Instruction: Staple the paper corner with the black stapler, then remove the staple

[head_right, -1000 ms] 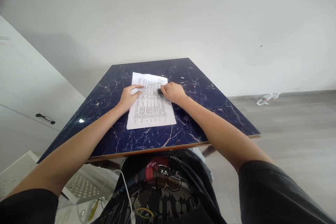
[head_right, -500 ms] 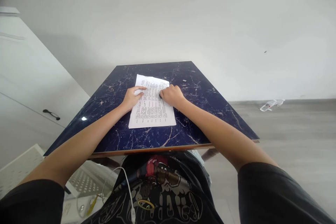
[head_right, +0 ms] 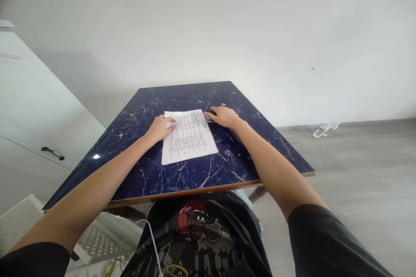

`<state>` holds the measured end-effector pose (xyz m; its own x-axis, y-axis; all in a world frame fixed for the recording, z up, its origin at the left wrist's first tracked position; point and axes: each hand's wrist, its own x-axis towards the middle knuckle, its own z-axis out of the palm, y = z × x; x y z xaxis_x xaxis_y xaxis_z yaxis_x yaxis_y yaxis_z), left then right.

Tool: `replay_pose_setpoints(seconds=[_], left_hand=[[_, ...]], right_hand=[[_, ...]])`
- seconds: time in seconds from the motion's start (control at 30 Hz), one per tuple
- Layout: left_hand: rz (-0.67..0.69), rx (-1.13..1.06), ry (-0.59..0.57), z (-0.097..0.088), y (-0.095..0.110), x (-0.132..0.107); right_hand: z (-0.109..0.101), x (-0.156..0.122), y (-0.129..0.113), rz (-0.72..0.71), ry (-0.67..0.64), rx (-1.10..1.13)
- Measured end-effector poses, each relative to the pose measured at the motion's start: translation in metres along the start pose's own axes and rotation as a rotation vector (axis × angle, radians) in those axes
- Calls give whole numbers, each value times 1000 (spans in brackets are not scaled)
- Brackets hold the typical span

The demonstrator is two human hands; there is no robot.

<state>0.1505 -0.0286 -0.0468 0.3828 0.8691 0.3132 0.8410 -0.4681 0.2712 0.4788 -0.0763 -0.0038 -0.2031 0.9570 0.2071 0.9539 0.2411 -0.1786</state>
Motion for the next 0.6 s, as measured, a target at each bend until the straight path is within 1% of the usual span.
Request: replay_pose_setpoints(seconds=[0.03, 0.07, 0.1, 0.13, 0.2, 0.27, 0.3, 0.33, 0.37, 0.43, 0.47, 0.53, 0.6], left_hand=[[1, -13, 6, 1, -2, 1], [5, -30, 14, 3, -4, 1], [6, -49, 22, 4, -6, 2], [8, -70, 28, 5, -8, 3], [7, -107, 37, 7, -9, 4], [-16, -141, 37, 8, -10, 4], [-33, -157, 33, 8, -9, 4], [-49, -173, 26, 7, -9, 4], [-62, -184, 17, 7, -8, 3], [-75, -194, 7, 6, -7, 2], [-76, -194, 9, 5, -6, 2], [-72, -188, 24, 6, -4, 1], [-73, -181, 35, 6, -3, 1]], right_hand=[[-3, -1, 4, -17, -27, -13], [-5, -2, 7, 0, -31, -41], [-6, -3, 9, 53, -2, -78], [-8, -3, 8, 124, 53, -109], [-10, -4, 1, 260, 205, -131], [-11, -5, -15, 302, 330, -79], [-11, -6, -26, 290, 351, -21], [-10, -8, -39, 263, 338, 55], [-8, -10, -53, 224, 298, 145], [0, -16, -81, 145, 178, 299], [4, -19, -93, 101, 137, 318], [13, -24, -110, 16, 90, 278], [19, -26, -115, -83, 45, 283]])
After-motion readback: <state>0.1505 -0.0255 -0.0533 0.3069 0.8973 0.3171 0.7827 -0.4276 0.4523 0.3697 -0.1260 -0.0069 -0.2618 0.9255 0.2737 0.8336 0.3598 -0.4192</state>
